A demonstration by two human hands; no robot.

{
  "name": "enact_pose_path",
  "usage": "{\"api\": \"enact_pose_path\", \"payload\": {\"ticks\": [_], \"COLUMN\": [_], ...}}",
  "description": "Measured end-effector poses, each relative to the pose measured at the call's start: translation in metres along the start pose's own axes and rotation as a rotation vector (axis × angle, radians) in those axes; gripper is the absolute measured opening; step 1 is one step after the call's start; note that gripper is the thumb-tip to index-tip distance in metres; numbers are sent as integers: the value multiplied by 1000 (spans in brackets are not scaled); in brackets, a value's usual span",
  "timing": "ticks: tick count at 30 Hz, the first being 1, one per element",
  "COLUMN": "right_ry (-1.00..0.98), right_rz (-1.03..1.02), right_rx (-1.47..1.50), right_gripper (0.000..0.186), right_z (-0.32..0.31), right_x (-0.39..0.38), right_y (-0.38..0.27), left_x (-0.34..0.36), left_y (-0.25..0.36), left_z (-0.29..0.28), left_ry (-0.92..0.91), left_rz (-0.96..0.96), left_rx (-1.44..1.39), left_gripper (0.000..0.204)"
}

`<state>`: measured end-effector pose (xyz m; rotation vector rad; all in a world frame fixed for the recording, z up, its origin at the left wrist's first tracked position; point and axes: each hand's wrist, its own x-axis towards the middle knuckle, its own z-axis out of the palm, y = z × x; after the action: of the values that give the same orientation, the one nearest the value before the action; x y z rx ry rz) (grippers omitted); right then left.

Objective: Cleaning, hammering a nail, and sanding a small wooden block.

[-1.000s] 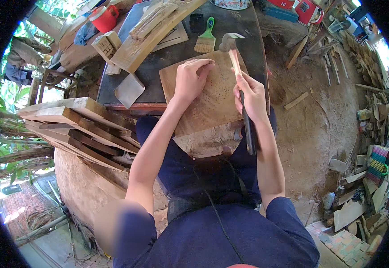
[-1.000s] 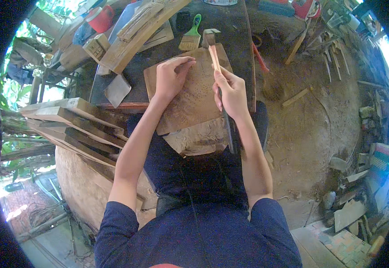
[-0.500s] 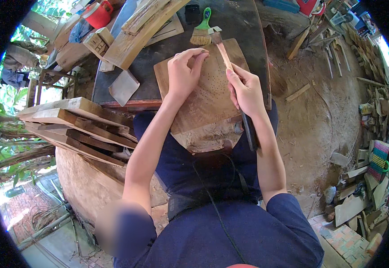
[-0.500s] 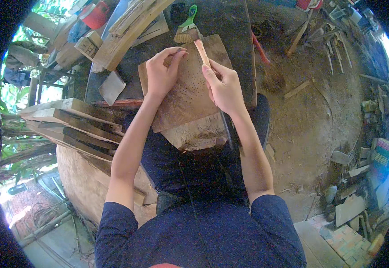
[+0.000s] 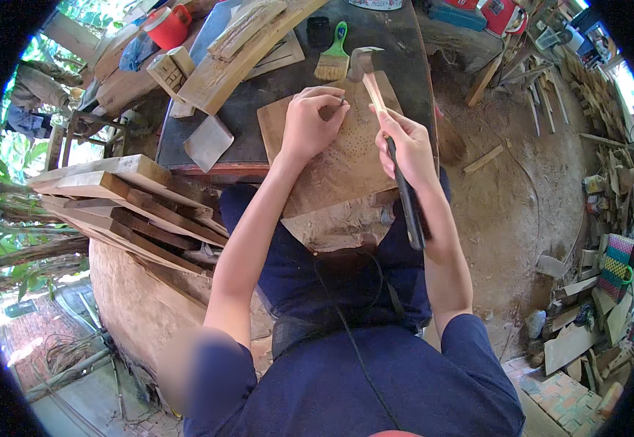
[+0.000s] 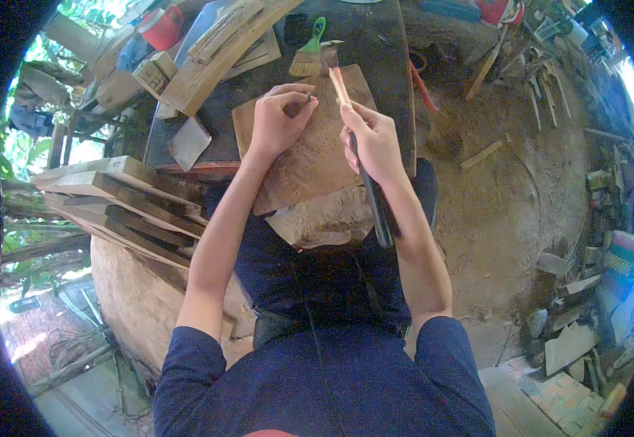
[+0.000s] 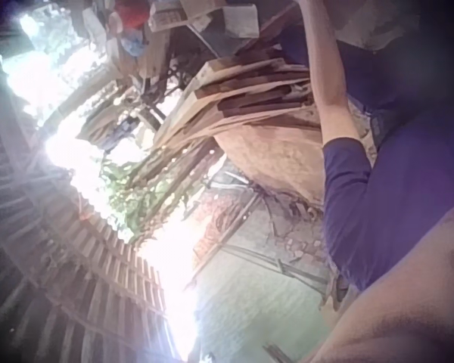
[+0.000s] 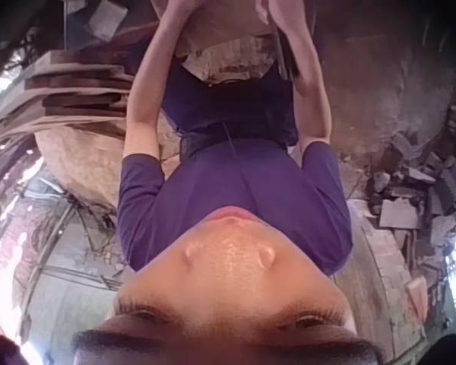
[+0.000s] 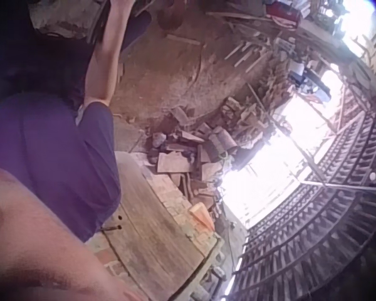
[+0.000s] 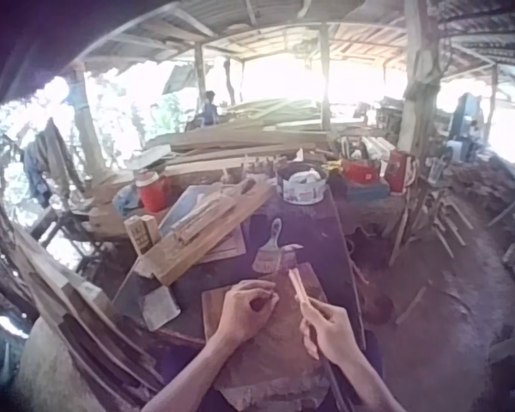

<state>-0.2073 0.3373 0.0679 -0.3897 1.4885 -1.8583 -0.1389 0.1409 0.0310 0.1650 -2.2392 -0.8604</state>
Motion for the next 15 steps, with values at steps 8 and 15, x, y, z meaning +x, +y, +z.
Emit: {"api": "enact_pose_path", "payload": {"ticks": [8, 15], "right_ry": [-155, -163], "right_rz": [-250, 2], "right_rx": [27, -127], "right_gripper": [45, 44], "right_z": [20, 17], "right_x": [-69, -62], "right_y": [-53, -45], "left_x": [1, -1], "left_y": [-1, -1], "left_z": [-3, 1], "left_ry": [-42, -3], "left_rz": [-56, -27], "left_rx": [-1, 36], "left_gripper": [10, 10]}}
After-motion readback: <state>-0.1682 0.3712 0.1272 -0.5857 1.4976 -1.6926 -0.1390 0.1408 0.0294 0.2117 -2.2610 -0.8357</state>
